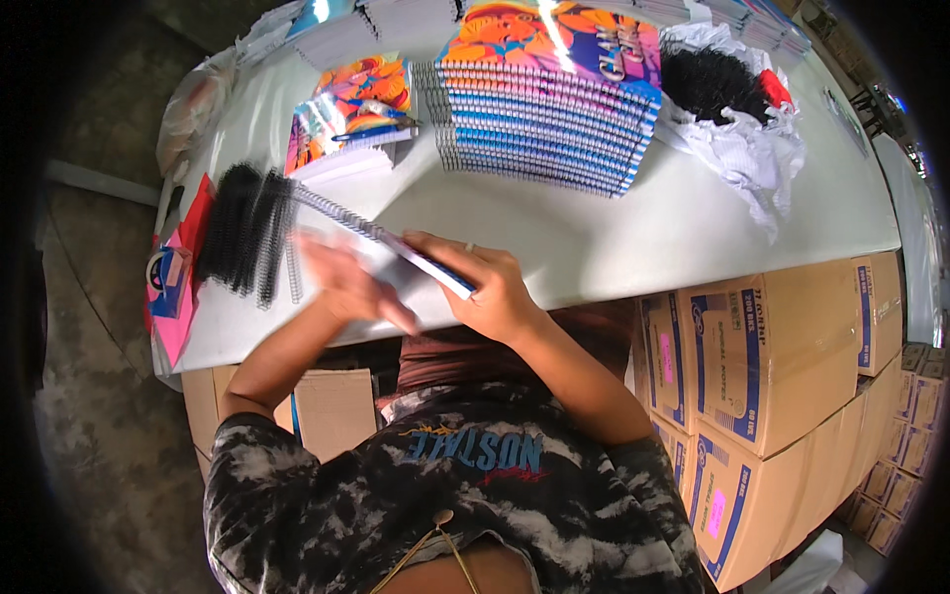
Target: The person repeatedly picks up a notebook cover and a spiral binding, inserts the spiral into the cover, and places the assembled notebook on a stack. The person handles multiple identical notebooks one at a time on a white table.
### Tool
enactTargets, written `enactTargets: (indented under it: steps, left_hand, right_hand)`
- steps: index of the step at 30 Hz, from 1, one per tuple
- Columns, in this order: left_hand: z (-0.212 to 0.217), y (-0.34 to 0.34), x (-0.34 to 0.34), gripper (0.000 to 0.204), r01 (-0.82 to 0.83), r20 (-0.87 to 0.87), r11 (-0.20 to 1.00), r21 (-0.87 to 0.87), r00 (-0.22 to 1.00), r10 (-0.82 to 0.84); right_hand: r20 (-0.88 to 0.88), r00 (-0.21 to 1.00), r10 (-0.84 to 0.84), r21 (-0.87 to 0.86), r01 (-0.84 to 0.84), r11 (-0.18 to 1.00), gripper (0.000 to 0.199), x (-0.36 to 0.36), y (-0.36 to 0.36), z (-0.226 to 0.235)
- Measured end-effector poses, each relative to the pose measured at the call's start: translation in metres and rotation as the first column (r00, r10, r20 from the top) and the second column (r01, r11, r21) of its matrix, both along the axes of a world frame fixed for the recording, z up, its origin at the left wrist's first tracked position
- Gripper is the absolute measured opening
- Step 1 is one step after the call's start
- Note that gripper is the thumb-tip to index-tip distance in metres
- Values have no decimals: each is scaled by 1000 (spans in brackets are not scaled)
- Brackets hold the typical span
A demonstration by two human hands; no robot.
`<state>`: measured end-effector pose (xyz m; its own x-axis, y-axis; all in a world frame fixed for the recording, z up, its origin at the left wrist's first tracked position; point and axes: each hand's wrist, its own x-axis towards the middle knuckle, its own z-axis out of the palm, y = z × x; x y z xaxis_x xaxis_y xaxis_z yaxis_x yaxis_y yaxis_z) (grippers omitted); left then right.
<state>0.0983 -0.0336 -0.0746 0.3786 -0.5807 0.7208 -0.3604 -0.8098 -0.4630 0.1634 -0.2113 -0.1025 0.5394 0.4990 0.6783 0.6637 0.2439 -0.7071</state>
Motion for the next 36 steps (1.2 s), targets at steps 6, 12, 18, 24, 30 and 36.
enactTargets:
  steps: [6,12,18,24,30,36]
  left_hand:
    - [-45,6,-7,122,-121,-300,890,-440,954,-18]
    - [-29,-10,-9,102,-60,-198,947,-314,980,-3]
    - [-21,-15,0,107,70,-129,973,-221,987,-101]
    - [-40,-26,-4,94,25,-169,925,-379,981,-95]
    - [15,-2,31,110,-58,83,858,-511,990,116]
    - [-39,-19,-10,101,103,-144,976,-192,981,-132]
  right_hand:
    - [-76,995,60,3,-60,998,45,-7,10,1]
    - [58,996,71,-3,-71,997,48,-6,14,4]
    - [62,998,-20,17,19,1000,52,1,8,0]
    - [-13,1000,21,-7,-21,1000,44,-7,18,-1]
    - [-28,998,47,-13,-48,999,40,-6,21,6]
    - [-32,999,39,14,-38,999,42,3,18,-2]
